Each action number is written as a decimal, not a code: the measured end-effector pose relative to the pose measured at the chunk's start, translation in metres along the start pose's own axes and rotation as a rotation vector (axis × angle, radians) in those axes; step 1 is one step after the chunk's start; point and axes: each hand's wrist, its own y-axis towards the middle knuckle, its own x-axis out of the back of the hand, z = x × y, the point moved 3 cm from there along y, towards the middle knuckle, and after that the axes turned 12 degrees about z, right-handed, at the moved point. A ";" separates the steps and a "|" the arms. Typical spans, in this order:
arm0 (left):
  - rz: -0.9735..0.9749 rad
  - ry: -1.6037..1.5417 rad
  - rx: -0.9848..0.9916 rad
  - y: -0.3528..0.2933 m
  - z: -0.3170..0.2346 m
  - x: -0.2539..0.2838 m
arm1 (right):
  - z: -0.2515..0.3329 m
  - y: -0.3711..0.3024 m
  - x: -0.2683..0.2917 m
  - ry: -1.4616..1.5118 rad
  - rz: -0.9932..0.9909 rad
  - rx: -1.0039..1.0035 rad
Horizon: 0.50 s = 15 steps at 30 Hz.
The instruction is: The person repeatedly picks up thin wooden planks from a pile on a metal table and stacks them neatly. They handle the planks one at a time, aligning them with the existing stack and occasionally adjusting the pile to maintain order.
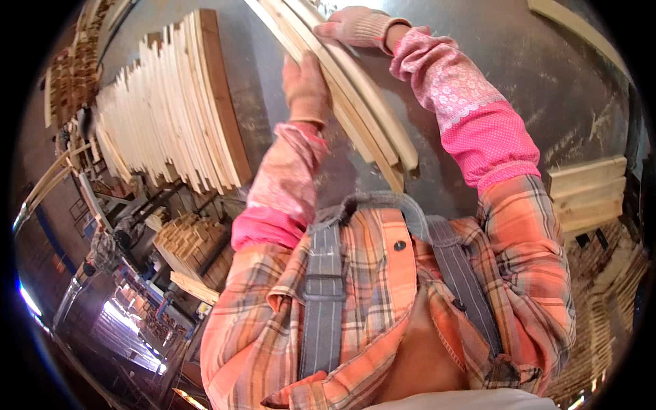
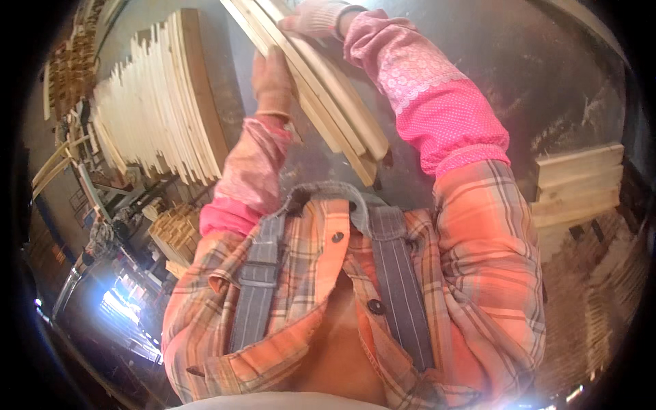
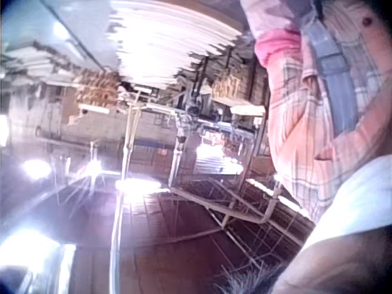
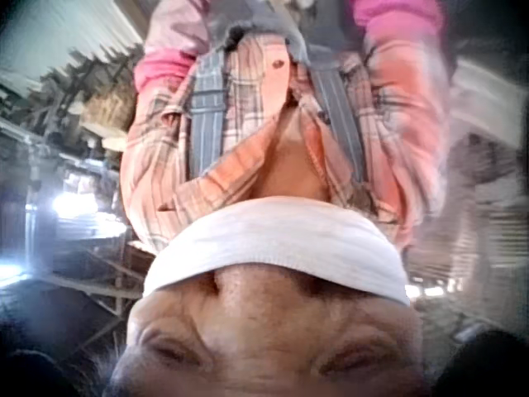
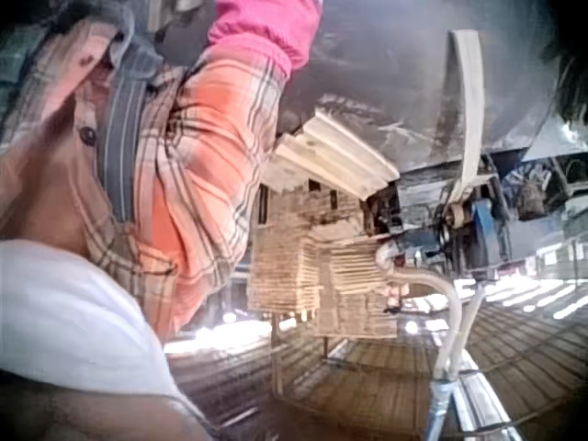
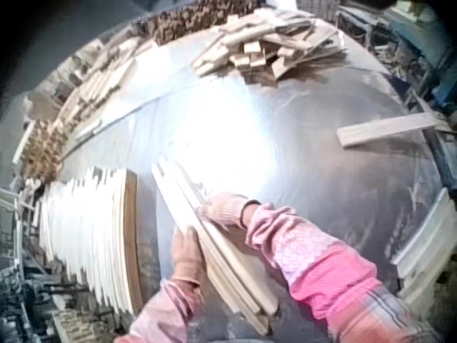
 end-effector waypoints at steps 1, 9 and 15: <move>0.065 -0.100 0.054 0.009 0.003 0.006 | 0.005 0.004 -0.012 -0.019 -0.038 -0.078; -0.021 0.384 -0.485 -0.009 -0.073 0.033 | 0.097 -0.065 -0.006 0.052 -0.414 -0.073; 0.074 -0.140 -0.902 -0.067 -0.224 0.132 | 0.230 -0.136 0.031 0.225 -0.691 0.323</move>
